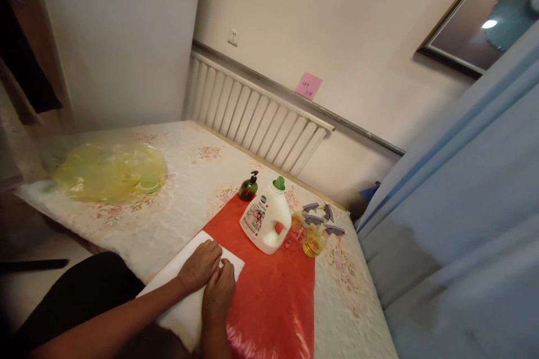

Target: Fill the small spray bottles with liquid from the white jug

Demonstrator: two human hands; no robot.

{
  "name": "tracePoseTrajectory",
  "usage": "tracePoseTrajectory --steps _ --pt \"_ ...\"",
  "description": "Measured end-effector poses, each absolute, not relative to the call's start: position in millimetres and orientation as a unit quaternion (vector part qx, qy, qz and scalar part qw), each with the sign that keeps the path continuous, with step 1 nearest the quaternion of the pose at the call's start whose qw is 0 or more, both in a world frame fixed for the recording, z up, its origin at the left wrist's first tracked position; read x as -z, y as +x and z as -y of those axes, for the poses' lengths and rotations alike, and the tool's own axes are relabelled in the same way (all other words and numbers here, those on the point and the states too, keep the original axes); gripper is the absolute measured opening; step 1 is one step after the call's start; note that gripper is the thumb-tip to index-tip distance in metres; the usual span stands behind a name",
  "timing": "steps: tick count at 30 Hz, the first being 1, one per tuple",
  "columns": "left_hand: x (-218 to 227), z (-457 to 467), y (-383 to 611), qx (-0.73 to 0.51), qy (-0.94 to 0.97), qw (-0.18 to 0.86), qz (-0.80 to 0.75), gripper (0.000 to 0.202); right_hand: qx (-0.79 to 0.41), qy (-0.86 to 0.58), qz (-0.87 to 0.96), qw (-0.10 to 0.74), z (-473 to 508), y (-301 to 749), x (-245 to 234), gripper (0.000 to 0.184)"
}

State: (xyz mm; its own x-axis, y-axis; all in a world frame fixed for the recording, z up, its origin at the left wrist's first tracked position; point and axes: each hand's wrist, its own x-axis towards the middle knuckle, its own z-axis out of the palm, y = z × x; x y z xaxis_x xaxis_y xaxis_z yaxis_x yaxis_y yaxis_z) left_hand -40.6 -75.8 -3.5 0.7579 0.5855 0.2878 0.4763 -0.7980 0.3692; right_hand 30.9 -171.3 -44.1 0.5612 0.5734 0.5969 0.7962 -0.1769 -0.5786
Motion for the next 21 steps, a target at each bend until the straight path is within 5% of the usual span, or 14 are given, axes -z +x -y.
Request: tracePoseTrajectory --steps 21 --pt "-4 12 -36 -0.160 0.873 0.384 -0.255 0.015 -0.001 -0.762 0.366 0.534 180 33 42 0.025"
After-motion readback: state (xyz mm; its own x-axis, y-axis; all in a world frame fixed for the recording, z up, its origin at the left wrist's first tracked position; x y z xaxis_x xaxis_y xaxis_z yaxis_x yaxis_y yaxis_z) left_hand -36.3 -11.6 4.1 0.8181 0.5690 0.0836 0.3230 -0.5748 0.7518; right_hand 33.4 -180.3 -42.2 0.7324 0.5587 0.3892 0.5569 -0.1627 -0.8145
